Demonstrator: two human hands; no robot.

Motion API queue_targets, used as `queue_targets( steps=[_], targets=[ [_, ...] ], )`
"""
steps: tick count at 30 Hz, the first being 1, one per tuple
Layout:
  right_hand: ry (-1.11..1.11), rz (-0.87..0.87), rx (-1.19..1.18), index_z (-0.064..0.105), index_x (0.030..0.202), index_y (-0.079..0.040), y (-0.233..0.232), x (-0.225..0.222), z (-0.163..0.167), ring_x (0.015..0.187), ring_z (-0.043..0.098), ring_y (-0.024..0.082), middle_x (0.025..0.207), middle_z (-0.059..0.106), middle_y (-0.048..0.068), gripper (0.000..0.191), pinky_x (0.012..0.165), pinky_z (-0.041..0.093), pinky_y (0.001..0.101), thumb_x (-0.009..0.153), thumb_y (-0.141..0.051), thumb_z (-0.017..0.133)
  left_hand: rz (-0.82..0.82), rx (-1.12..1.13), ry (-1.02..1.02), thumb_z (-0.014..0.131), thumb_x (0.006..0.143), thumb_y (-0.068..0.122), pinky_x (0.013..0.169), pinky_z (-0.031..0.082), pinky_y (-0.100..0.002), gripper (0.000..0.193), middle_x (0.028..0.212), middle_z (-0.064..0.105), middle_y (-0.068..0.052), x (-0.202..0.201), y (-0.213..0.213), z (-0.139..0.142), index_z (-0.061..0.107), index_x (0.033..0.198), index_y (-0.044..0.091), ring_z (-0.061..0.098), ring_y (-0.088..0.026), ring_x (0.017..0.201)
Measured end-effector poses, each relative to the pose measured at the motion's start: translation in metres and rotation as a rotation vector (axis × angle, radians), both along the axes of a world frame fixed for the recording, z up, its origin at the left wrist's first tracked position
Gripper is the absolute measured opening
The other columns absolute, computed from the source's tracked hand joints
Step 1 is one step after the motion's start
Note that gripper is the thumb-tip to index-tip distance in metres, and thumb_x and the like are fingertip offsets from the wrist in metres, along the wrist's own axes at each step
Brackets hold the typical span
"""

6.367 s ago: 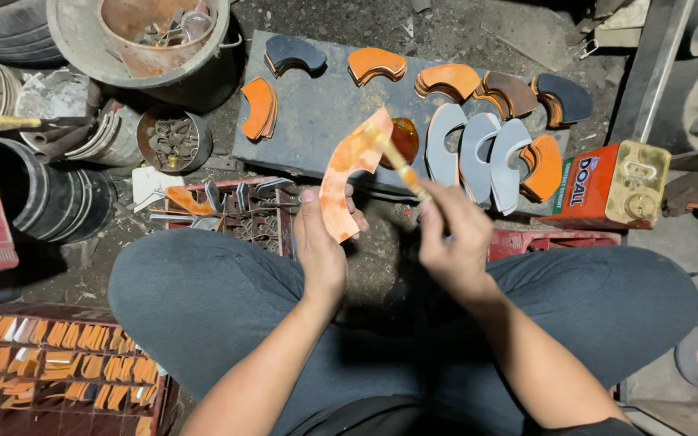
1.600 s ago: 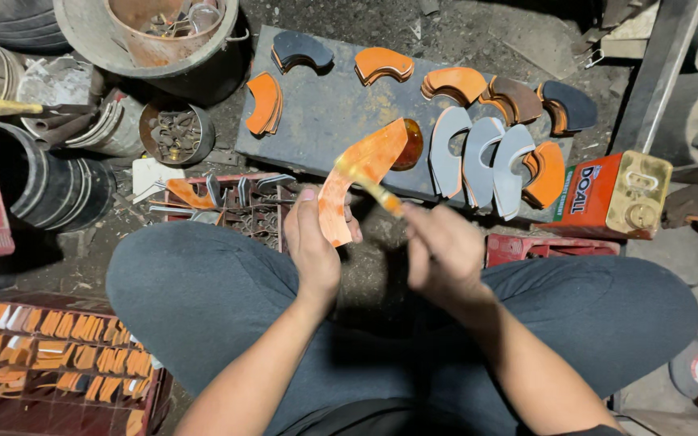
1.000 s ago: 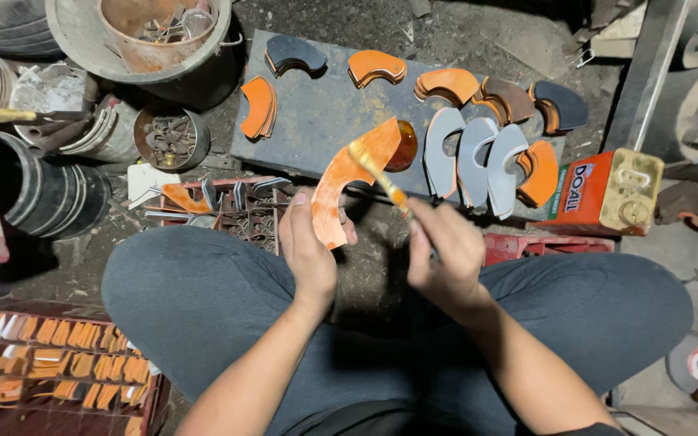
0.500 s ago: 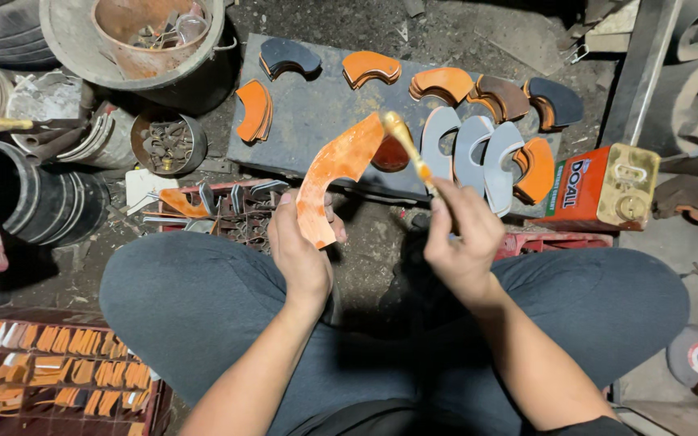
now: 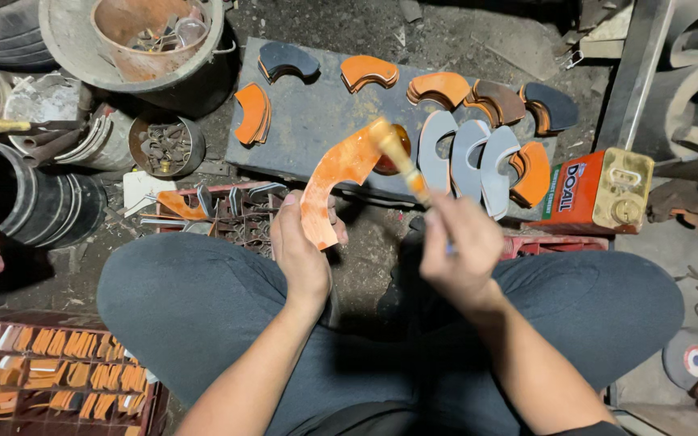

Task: The person sits on the floor and uses a brush to apply a reddish-brown liquid to curved brake shoe components. They handle several gray and orange parts one at a time, dipping the brush into a small container and coating each piece before setting it aside.

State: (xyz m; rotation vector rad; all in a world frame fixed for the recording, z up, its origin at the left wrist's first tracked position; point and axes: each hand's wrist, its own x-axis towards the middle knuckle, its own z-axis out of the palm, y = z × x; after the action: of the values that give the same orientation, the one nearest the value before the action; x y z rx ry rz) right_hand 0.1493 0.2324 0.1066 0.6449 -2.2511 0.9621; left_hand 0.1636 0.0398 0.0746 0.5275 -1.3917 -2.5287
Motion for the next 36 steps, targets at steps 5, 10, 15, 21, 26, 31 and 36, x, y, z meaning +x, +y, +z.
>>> queue_targets(
  steps=[5, 10, 15, 21, 26, 31, 36],
  targets=[
    [-0.031, 0.061, 0.05, 0.067, 0.116, 0.006, -0.01, 0.005, -0.011, 0.062, 0.056, 0.03, 0.074, 0.055, 0.015, 0.032, 0.057, 0.044, 0.0415, 0.085, 0.01, 0.066, -0.015, -0.037, 0.001, 0.032, 0.109, 0.032, 0.055, 0.05, -0.034, 0.048, 0.075, 0.059, -0.011, 0.005, 0.0, 0.001, 0.062, 0.1, -0.005, 0.058, -0.021, 0.056],
    [-0.039, -0.131, -0.036, 0.066, 0.122, 0.005, 0.005, -0.01, -0.006, 0.072, 0.061, 0.029, 0.086, 0.061, 0.016, 0.028, 0.061, 0.047, 0.0365, 0.094, 0.012, 0.064, -0.019, -0.057, 0.022, 0.032, 0.109, 0.032, 0.055, 0.05, -0.034, 0.049, 0.073, 0.058, -0.011, 0.002, 0.001, 0.004, 0.063, 0.099, -0.005, 0.058, -0.022, 0.055],
    [0.024, -0.002, 0.015, 0.066, 0.115, 0.007, -0.003, 0.006, -0.003, 0.065, 0.059, 0.03, 0.08, 0.061, 0.017, 0.028, 0.06, 0.046, 0.0397, 0.087, 0.011, 0.066, -0.014, -0.041, 0.003, 0.033, 0.109, 0.033, 0.055, 0.049, -0.035, 0.049, 0.074, 0.059, -0.011, 0.003, 0.0, 0.002, 0.063, 0.1, -0.005, 0.058, -0.022, 0.055],
    [0.021, -0.044, 0.022, 0.067, 0.116, 0.006, -0.001, -0.007, -0.016, 0.069, 0.062, 0.032, 0.083, 0.063, 0.017, 0.027, 0.064, 0.049, 0.0408, 0.09, 0.012, 0.064, 0.017, 0.048, 0.034, 0.034, 0.109, 0.035, 0.056, 0.049, -0.035, 0.05, 0.08, 0.061, -0.011, 0.002, -0.001, 0.002, 0.062, 0.102, -0.005, 0.057, -0.021, 0.06],
    [-0.025, -0.259, -0.041, 0.067, 0.122, 0.003, 0.026, -0.019, -0.016, 0.087, 0.069, 0.03, 0.102, 0.069, 0.018, 0.024, 0.08, 0.055, 0.0365, 0.098, 0.007, 0.065, -0.234, -0.18, 0.201, 0.035, 0.111, 0.042, 0.078, 0.05, -0.03, 0.049, 0.091, 0.061, -0.009, -0.001, -0.002, 0.017, 0.057, 0.119, -0.001, 0.06, -0.018, 0.083],
    [-0.046, -0.21, -0.152, 0.067, 0.124, 0.003, 0.033, -0.009, 0.003, 0.091, 0.071, 0.024, 0.106, 0.072, 0.017, 0.021, 0.082, 0.055, 0.0315, 0.103, 0.005, 0.068, -0.33, -0.969, 0.342, 0.063, 0.103, 0.018, 0.095, 0.048, -0.037, 0.029, 0.114, 0.054, -0.014, -0.006, -0.011, 0.055, 0.053, 0.123, -0.001, 0.058, -0.024, 0.107],
    [-0.113, -0.062, -0.16, 0.069, 0.119, 0.003, 0.034, 0.0, 0.03, 0.074, 0.062, 0.02, 0.092, 0.066, 0.014, 0.022, 0.069, 0.048, 0.0302, 0.098, 0.006, 0.068, -0.331, -1.582, 0.512, 0.075, 0.089, 0.012, 0.095, 0.046, -0.048, 0.036, 0.115, 0.053, -0.019, -0.03, -0.036, 0.1, 0.057, 0.118, 0.0, 0.051, -0.037, 0.11]
  ],
)
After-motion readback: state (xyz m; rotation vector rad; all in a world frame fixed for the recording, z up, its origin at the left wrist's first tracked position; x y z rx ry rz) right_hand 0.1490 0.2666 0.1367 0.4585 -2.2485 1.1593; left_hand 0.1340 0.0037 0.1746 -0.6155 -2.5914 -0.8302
